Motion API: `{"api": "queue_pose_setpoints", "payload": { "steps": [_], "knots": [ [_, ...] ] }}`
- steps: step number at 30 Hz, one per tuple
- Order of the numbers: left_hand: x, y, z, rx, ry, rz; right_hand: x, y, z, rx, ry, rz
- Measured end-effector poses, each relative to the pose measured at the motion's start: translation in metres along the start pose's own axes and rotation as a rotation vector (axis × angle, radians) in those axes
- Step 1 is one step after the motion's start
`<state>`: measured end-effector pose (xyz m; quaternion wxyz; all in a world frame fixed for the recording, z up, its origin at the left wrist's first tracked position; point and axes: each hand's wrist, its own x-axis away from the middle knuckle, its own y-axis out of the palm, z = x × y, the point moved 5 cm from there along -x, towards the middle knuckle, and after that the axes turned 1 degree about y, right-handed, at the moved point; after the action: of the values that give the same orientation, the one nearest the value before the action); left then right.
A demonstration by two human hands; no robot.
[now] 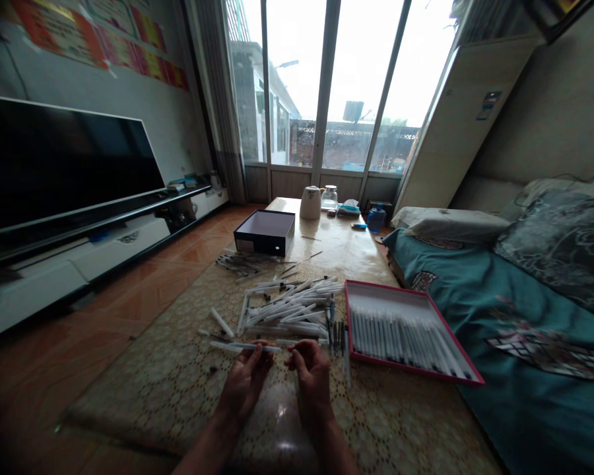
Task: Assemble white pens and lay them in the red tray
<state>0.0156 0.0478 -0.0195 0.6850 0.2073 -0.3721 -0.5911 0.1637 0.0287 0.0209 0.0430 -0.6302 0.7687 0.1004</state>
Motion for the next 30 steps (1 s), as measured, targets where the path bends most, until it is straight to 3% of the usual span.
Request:
{"api": "queue_pose_setpoints", "payload": {
  "steps": [5,30],
  "knots": [
    [0.002,0.003,0.001,-0.003,-0.003,-0.011,0.004,-0.002,0.005,0.141,-0.085,0.013],
    [0.006,0.015,0.002,-0.088,0.019,-0.149,0.006,0.007,0.01,0.144,0.025,-0.054]
  ]
}}
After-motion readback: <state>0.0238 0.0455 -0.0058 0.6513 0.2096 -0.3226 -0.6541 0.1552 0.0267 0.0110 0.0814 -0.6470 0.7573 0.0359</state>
